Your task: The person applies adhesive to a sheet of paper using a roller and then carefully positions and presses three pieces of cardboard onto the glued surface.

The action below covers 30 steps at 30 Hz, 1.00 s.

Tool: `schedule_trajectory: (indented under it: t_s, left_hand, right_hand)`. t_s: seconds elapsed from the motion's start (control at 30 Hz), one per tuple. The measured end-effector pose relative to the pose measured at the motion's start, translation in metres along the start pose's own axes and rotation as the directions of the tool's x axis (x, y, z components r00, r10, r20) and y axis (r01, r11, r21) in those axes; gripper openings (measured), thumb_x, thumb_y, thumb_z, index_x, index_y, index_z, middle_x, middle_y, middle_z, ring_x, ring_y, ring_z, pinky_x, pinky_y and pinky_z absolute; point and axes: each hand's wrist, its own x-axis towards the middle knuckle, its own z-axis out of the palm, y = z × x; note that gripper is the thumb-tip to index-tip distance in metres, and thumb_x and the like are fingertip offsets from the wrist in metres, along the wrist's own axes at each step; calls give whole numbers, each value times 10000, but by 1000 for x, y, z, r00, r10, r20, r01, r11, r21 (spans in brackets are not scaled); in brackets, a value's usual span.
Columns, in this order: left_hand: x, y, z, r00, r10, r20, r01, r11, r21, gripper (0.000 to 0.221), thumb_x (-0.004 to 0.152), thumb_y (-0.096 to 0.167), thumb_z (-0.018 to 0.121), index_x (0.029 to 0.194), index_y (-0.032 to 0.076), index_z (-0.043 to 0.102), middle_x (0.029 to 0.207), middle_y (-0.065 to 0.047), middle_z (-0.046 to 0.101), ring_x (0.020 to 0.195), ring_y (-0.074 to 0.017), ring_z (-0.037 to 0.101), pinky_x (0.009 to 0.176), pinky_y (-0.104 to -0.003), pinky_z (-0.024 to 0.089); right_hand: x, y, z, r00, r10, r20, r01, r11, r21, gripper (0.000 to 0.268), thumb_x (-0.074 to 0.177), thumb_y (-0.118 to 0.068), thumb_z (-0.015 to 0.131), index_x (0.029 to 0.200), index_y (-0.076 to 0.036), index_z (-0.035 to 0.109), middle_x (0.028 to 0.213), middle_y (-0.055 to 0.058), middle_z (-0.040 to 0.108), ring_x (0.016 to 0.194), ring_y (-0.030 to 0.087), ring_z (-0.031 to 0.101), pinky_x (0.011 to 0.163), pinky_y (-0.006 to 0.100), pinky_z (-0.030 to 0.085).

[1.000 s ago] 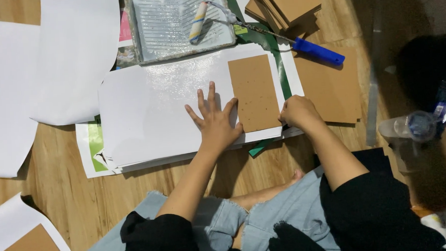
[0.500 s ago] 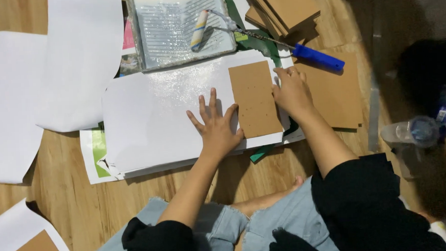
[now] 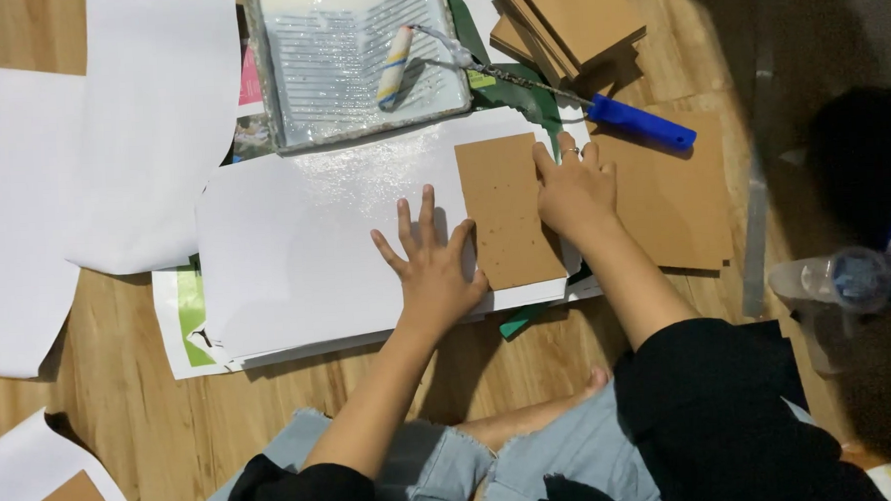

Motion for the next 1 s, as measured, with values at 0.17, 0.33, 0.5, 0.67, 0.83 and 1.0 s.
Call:
schedule_trajectory:
  t_s: [0.17, 0.33, 0.5, 0.67, 0.83, 1.0]
  left_hand:
    - [0, 0, 1, 1000, -3, 0, 3, 1000, 9, 606, 656, 262, 692, 1246, 202, 568, 1538, -165, 46, 1375, -459, -95, 937, -729, -179]
    - [2, -12, -1, 997, -64, 45, 66, 996, -62, 603, 678, 320, 731, 1257, 301, 565, 1543, -131, 12, 1376, -460, -94, 941, -751, -160]
    - [10, -25, -6, 991, -122, -48, 108, 967, -233, 390, 823, 210, 617, 1198, 319, 611, 1535, -115, -21, 1374, -460, -95, 974, -747, -114]
    - [19, -52, -5, 962, -195, -193, 143, 957, -254, 393, 787, 214, 665, 1171, 283, 621, 1521, -128, 14, 1368, -457, -74, 968, -729, -139]
    - [11, -33, -2, 970, -106, -219, 74, 986, -152, 383, 726, 256, 721, 1103, 222, 661, 1518, -154, 75, 1368, -448, -74, 965, -717, -164]
    - [-7, 8, 21, 964, 230, -134, -221, 972, 79, 520, 724, 459, 673, 1178, 214, 611, 1475, -88, 311, 1426, -344, 22, 1029, -599, -234]
  right_hand:
    - [11, 13, 21, 1000, 2, -10, -1, 999, 37, 455, 913, -196, 448, 1368, -185, 458, 1346, 181, 412, 1150, 411, 406, 815, 502, 393]
    - [11, 17, 26, 1000, 20, 1, -20, 995, 97, 477, 915, -259, 456, 1390, -220, 430, 1354, 168, 403, 1174, 417, 387, 828, 526, 401]
    - [5, 14, 20, 999, 40, 5, -40, 991, 126, 481, 933, -261, 443, 1410, -212, 413, 1358, 188, 392, 1187, 421, 380, 847, 534, 410]
    - [3, 10, 15, 999, 37, -16, -34, 988, 154, 473, 928, -226, 453, 1399, -181, 445, 1341, 205, 409, 1176, 425, 398, 834, 531, 417]
    - [1, 8, 12, 999, 20, -37, -15, 991, 136, 479, 916, -206, 467, 1393, -160, 458, 1315, 225, 433, 1150, 432, 426, 807, 536, 431]
    - [1, 5, 7, 999, 35, -29, -30, 988, 150, 481, 901, -174, 471, 1381, -136, 471, 1329, 233, 428, 1173, 437, 414, 817, 527, 426]
